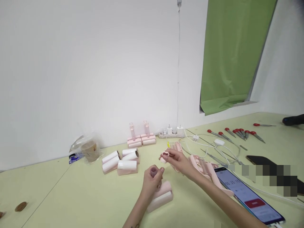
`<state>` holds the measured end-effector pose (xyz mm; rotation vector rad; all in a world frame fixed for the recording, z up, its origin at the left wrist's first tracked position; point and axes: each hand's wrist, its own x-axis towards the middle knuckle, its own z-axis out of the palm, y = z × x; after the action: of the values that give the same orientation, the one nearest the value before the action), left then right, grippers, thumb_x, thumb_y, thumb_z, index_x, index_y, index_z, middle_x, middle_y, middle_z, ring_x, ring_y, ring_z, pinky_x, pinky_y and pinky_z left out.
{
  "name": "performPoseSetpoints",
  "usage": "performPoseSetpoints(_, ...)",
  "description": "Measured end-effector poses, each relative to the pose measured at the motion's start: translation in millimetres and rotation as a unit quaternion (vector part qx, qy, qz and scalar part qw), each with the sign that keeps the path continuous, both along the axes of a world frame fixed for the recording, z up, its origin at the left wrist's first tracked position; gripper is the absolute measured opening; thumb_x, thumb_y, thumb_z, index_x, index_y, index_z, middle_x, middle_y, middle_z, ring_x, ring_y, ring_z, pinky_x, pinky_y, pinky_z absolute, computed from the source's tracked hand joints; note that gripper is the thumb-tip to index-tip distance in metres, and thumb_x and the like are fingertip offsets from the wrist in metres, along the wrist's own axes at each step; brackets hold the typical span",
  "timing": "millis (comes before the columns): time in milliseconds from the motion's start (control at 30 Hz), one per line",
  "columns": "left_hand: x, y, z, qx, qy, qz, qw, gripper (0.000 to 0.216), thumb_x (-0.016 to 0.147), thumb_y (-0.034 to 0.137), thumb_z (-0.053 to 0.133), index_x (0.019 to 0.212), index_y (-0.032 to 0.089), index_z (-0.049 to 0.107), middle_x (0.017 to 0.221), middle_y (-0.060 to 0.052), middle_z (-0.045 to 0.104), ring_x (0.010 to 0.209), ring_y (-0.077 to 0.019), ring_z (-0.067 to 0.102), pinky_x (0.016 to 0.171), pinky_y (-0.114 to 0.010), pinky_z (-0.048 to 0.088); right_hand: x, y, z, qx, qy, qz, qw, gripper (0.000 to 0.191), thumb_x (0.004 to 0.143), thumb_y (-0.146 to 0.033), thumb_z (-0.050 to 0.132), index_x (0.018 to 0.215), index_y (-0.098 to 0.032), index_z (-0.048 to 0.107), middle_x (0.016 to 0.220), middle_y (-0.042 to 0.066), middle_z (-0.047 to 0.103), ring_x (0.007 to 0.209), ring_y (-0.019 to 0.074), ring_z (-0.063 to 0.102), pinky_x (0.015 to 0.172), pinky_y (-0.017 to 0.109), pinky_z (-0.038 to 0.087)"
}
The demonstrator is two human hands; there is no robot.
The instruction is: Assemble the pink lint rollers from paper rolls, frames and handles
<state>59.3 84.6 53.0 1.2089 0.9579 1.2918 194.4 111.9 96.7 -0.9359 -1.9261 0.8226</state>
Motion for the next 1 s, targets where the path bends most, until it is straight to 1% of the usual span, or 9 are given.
performPoseSetpoints(100, -0.7, 0.8, -1.8, -0.013, -0.005, 0.004, 1.000, 0.043, 0.058, 0.053, 0.063, 0.050, 0.021, 0.034, 0.030, 0.013, 0.027, 0.025, -0.0020, 0.023, 0.028, -0.016, 0.018, -16.5, -8.7, 16.3, 0.016, -0.006, 0.057, 0.998, 0.028, 0.082, -0.042, 0.044, 0.084, -0.018, 0.059, 0.084, 0.003, 0.061, 0.082, 0.0157, 0.057, 0.072, 0.025, 0.045)
performPoseSetpoints(200, -0.7, -0.1, 2.4, -0.023, 0.000, 0.005, 1.000, 0.039, 0.060, 0.046, 0.062, 0.048, 0.020, 0.035, 0.029, 0.012, 0.027, 0.024, -0.0024, 0.025, 0.028, -0.017, 0.020, -23.7, -17.0, 23.8, 0.038, -0.044, 0.092, 0.994, 0.024, 0.083, -0.036, 0.045, 0.081, -0.018, 0.061, 0.081, 0.001, 0.062, 0.078, 0.0139, 0.057, 0.069, 0.023, 0.045)
performPoseSetpoints(500, -0.6, -3.9, 4.2, -0.019, -0.008, -0.013, 1.000, 0.026, 0.057, 0.019, 0.058, 0.045, 0.019, 0.035, 0.029, 0.011, 0.031, 0.027, -0.0014, 0.026, 0.031, -0.016, 0.018, -19.3, -27.0, 32.7, 0.079, -0.149, 0.054, 0.984, 0.022, 0.083, -0.034, 0.044, 0.076, -0.020, 0.060, 0.076, 0.001, 0.061, 0.071, 0.0133, 0.055, 0.062, 0.022, 0.044)
performPoseSetpoints(633, -1.2, -4.1, 2.7, -0.011, -0.021, -0.021, 0.999, 0.026, 0.055, 0.015, 0.057, 0.044, 0.020, 0.034, 0.030, 0.011, 0.030, 0.029, -0.0009, 0.024, 0.031, -0.016, 0.016, -19.7, -29.4, 34.5, 0.095, -0.175, 0.035, 0.979, 0.020, 0.083, -0.032, 0.044, 0.073, -0.020, 0.057, 0.073, 0.001, 0.059, 0.068, 0.0137, 0.054, 0.059, 0.022, 0.043)
performPoseSetpoints(700, -2.9, -3.6, 1.7, -0.008, -0.033, -0.027, 0.999, 0.028, 0.054, 0.018, 0.060, 0.045, 0.020, 0.034, 0.029, 0.012, 0.029, 0.028, -0.0009, 0.023, 0.031, -0.016, 0.015, -21.3, -27.9, 33.9, 0.094, -0.175, 0.042, 0.979, 0.017, 0.081, -0.030, 0.045, 0.073, -0.020, 0.056, 0.073, 0.000, 0.059, 0.069, 0.0142, 0.054, 0.062, 0.024, 0.043)
performPoseSetpoints(767, -5.3, -2.5, -0.3, -0.003, -0.050, -0.038, 0.998, 0.032, 0.046, 0.024, 0.069, 0.046, 0.019, 0.037, 0.030, 0.011, 0.032, 0.028, -0.0008, 0.024, 0.031, -0.016, 0.016, -24.1, -25.0, 32.0, 0.074, -0.149, 0.063, 0.984, 0.016, 0.080, -0.032, 0.048, 0.073, -0.019, 0.055, 0.074, 0.000, 0.059, 0.072, 0.0145, 0.054, 0.066, 0.025, 0.043)
performPoseSetpoints(867, -7.1, -0.6, -5.1, 0.003, -0.085, -0.052, 0.995, 0.049, 0.028, 0.046, 0.076, 0.048, 0.019, 0.041, 0.030, 0.010, 0.033, 0.027, -0.0014, 0.025, 0.030, -0.016, 0.017, -29.9, -21.5, 28.0, 0.039, -0.094, 0.089, 0.991, 0.018, 0.078, -0.037, 0.051, 0.078, -0.019, 0.054, 0.080, 0.000, 0.060, 0.077, 0.0155, 0.055, 0.071, 0.027, 0.043)
performPoseSetpoints(933, -5.7, -0.2, -9.3, 0.000, -0.108, -0.046, 0.993, 0.059, 0.031, 0.070, 0.062, 0.051, 0.018, 0.043, 0.027, 0.010, 0.030, 0.025, -0.0024, 0.024, 0.029, -0.017, 0.018, -34.3, -21.9, 25.9, 0.000, -0.074, 0.130, 0.989, 0.024, 0.081, -0.040, 0.045, 0.089, -0.020, 0.055, 0.091, 0.002, 0.060, 0.077, 0.0155, 0.056, 0.070, 0.027, 0.044)
performPoseSetpoints(1000, -2.3, -0.6, -14.4, -0.013, -0.135, -0.021, 0.991, 0.065, 0.044, 0.082, 0.042, 0.054, 0.018, 0.046, 0.026, 0.009, 0.028, 0.024, -0.0029, 0.021, 0.029, -0.017, 0.016, -38.0, -24.1, 24.2, -0.065, -0.061, 0.183, 0.979, 0.032, 0.085, -0.043, 0.035, 0.099, -0.022, 0.055, 0.104, 0.003, 0.058, 0.075, 0.0150, 0.058, 0.066, 0.027, 0.046)
